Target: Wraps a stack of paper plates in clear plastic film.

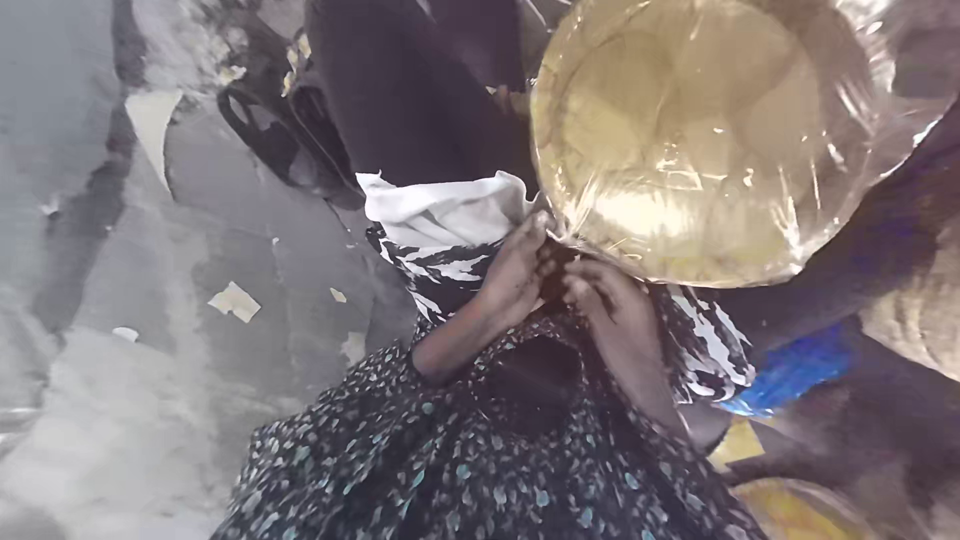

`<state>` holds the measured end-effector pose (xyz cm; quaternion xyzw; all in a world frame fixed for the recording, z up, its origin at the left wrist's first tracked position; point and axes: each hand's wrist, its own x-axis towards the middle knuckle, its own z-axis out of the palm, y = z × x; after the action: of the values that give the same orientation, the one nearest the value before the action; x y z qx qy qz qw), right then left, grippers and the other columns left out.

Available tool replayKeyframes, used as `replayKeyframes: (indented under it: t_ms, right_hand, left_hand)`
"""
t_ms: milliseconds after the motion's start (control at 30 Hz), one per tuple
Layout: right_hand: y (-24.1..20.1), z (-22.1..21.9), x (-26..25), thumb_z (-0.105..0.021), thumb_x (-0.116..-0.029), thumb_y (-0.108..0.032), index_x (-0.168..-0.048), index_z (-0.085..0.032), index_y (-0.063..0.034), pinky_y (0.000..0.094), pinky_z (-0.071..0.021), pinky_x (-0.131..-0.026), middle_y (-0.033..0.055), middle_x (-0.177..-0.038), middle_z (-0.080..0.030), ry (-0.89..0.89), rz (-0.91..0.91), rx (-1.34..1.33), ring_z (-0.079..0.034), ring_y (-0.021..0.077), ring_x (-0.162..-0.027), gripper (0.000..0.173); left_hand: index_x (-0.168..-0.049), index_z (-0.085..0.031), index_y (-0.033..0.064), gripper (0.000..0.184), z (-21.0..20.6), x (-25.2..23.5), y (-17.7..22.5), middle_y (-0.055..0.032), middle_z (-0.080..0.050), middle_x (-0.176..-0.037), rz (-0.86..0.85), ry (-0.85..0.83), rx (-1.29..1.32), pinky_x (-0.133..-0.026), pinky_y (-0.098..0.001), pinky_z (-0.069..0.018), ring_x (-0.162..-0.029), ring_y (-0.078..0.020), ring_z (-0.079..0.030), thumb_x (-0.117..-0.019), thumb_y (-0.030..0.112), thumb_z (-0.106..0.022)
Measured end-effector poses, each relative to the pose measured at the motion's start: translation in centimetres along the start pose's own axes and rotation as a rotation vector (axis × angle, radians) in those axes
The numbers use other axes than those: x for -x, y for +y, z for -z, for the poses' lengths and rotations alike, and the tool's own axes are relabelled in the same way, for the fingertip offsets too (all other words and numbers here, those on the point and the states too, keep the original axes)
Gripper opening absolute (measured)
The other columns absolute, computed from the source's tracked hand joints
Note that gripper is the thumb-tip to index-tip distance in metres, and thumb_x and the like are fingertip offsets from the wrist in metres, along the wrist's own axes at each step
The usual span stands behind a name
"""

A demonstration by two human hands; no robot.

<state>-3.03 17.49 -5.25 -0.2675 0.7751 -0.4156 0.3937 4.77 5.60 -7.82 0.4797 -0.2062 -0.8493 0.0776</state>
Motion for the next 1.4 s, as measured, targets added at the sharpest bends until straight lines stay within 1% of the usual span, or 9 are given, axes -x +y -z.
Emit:
replayKeyframes:
  t_ms: [133,233,300,400,667,900,1233,1300,1400]
  right_hand:
    - [-2.2,4.3,0.3,-0.055,-0.104,-0.019,-0.106,-0.067,0.0069,0.0197,-0.0532,-0.081,0.0162,-0.093,-0.07,0.147,0.36,0.392,-0.066,0.0103,-0.085,0.029]
    - [-1.7,5.1,-1.8,-0.054,-0.1013,-0.013,-0.124,-0.061,0.0093,0.048,-0.0533,-0.091,0.0276,-0.115,-0.067,0.106,0.313,0.543,-0.067,0.0366,-0.105,0.033]
    - [-0.3,4.4,-3.0,-0.052,-0.1022,-0.015,-0.128,-0.062,0.008,0.0605,-0.051,-0.09,0.0299,-0.123,-0.065,0.013,0.274,0.597,-0.064,0.0466,-0.111,0.036]
    - [0.6,3.4,-2.9,-0.049,-0.1009,-0.012,-0.114,-0.068,0.0083,0.0592,-0.0515,-0.088,0.0284,-0.117,-0.067,-0.005,0.335,0.643,-0.065,0.0477,-0.109,0.031]
    - [0.9,3.2,-2.6,-0.049,-0.1032,-0.014,-0.118,-0.068,0.0051,0.0544,-0.0515,-0.09,0.026,-0.121,-0.066,0.065,0.379,0.559,-0.064,0.0424,-0.111,0.031]
    - [1.3,3.0,-2.3,-0.053,-0.101,-0.011,-0.117,-0.068,0.0077,0.0549,-0.0539,-0.089,0.0281,-0.122,-0.065,0.075,0.328,0.534,-0.066,0.0438,-0.109,0.028]
    - [1.6,2.0,-1.9,-0.063,-0.0967,-0.019,-0.114,-0.071,0.0043,0.0571,-0.0522,-0.089,0.026,-0.123,-0.067,0.065,0.432,0.562,-0.065,0.0444,-0.112,0.03]
    - [1.7,1.7,-1.8,-0.066,-0.0946,-0.02,-0.12,-0.07,0.0012,0.0635,-0.0486,-0.09,0.0236,-0.127,-0.067,0.033,0.464,0.643,-0.063,0.0463,-0.117,0.033]
    - [1.7,1.1,-2.0,-0.06,-0.0986,-0.006,-0.114,-0.073,-0.0007,0.0546,-0.0542,-0.089,0.019,-0.119,-0.072,0.139,0.476,0.642,-0.068,0.0404,-0.112,0.021]
  left_hand:
    - [-0.12,-0.054,0.0147,0.021,-0.4,-0.1,0.7,0.007,-0.059,-0.088,-0.062,0.101,-0.058,-0.067,-0.0161,-0.05,-0.072,0.0013,-0.057,-0.1115,0.022,-0.036]
    - [-0.139,-0.041,0.0075,0.03,-0.4,0.0,0.8,-0.0023,-0.058,-0.113,-0.116,0.13,-0.141,-0.082,-0.0253,-0.0529,-0.092,-0.0054,-0.061,-0.1096,0.013,-0.042]
    - [-0.136,-0.044,0.0044,0.029,0.0,-0.4,0.4,-0.0042,-0.059,-0.109,-0.208,0.129,-0.228,-0.078,-0.0282,-0.0534,-0.088,-0.0076,-0.06,-0.1079,0.01,-0.045]
    - [-0.112,-0.059,0.0045,0.013,0.4,-0.8,0.0,0.0013,-0.059,-0.09,-0.31,0.144,-0.299,-0.065,-0.0223,-0.0492,-0.073,-0.0033,-0.056,-0.1064,0.009,-0.048]
    - [-0.133,-0.049,-0.001,0.035,0.3,0.0,-0.3,-0.0041,-0.062,-0.103,-0.362,0.044,-0.416,-0.079,-0.0246,-0.0528,-0.084,-0.0046,-0.06,-0.0996,0.002,-0.059]
    - [-0.125,-0.052,-0.0002,0.024,0.0,0.0,-1.3,-0.0019,-0.061,-0.096,-0.407,0.166,-0.375,-0.077,-0.0261,-0.0526,-0.081,-0.005,-0.059,-0.1018,0.006,-0.057]
    - [-0.109,-0.072,-0.0063,0.019,1.6,-1.8,-1.9,-0.0198,-0.071,-0.101,-0.998,0.339,-1.021,-0.085,-0.0395,-0.0553,-0.092,-0.0285,-0.068,-0.0958,0.005,-0.064]
    - [-0.114,-0.068,-0.0093,0.023,1.7,-2.0,-1.8,-0.0194,-0.071,-0.098,-1.02,0.347,-1.003,-0.081,-0.0361,-0.0567,-0.087,-0.0247,-0.069,-0.0952,0.004,-0.065]
    - [-0.133,-0.049,-0.0075,0.036,1.7,-1.6,-1.5,-0.0125,-0.068,-0.096,-0.854,0.286,-0.899,-0.071,-0.0291,-0.056,-0.076,-0.0116,-0.065,-0.1013,0.007,-0.058]
